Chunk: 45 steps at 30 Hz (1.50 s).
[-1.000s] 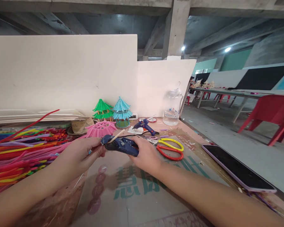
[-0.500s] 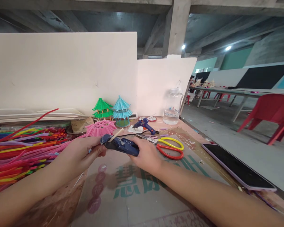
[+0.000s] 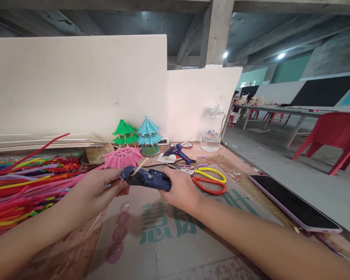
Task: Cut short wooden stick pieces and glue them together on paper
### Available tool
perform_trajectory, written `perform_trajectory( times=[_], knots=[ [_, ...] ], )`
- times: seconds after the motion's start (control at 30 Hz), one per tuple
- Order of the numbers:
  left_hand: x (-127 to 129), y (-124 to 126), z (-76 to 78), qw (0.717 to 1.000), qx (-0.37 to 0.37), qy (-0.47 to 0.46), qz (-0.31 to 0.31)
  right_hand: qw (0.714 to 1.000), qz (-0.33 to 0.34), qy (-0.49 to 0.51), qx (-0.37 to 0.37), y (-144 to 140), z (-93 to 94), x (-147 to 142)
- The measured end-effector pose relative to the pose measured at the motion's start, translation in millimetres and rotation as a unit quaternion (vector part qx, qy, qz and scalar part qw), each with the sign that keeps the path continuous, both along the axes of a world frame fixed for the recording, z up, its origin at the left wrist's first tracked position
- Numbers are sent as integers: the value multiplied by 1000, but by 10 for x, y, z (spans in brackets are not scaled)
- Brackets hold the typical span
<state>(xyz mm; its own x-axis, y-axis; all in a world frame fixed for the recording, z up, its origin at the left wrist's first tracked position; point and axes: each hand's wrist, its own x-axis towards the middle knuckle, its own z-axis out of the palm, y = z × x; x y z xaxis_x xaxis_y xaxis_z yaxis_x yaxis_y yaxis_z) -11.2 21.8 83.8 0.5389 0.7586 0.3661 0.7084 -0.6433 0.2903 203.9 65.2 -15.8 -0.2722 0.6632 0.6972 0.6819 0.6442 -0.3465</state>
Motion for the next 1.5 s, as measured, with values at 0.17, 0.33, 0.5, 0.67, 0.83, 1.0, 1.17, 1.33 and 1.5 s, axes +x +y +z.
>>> perform_trajectory(
  times=[0.17,0.33,0.5,0.67,0.83,1.0,1.17,1.33,1.5],
  knots=[
    [9,-42,30,1000,-15,1,1,999,26,17,16,-16,19,-5],
    [17,-47,32,1000,-18,-2,0,999,36,25,19,-5,6,-6],
    [28,-45,32,1000,-14,1,2,999,31,24,14,-12,13,0],
    [26,-50,38,1000,-16,6,12,999,30,21,14,-16,22,2],
    [25,-54,38,1000,-25,10,15,999,30,21,19,-8,17,-1],
    [30,-50,31,999,-29,11,16,999,39,25,18,-12,19,0],
    [31,-49,30,999,-28,4,17,999,36,22,12,-9,15,4],
    [41,-62,45,999,-27,10,20,999,42,29,18,-11,21,0],
    [48,-75,56,999,-34,6,25,1000,21,8,5,-17,22,1]
  ],
)
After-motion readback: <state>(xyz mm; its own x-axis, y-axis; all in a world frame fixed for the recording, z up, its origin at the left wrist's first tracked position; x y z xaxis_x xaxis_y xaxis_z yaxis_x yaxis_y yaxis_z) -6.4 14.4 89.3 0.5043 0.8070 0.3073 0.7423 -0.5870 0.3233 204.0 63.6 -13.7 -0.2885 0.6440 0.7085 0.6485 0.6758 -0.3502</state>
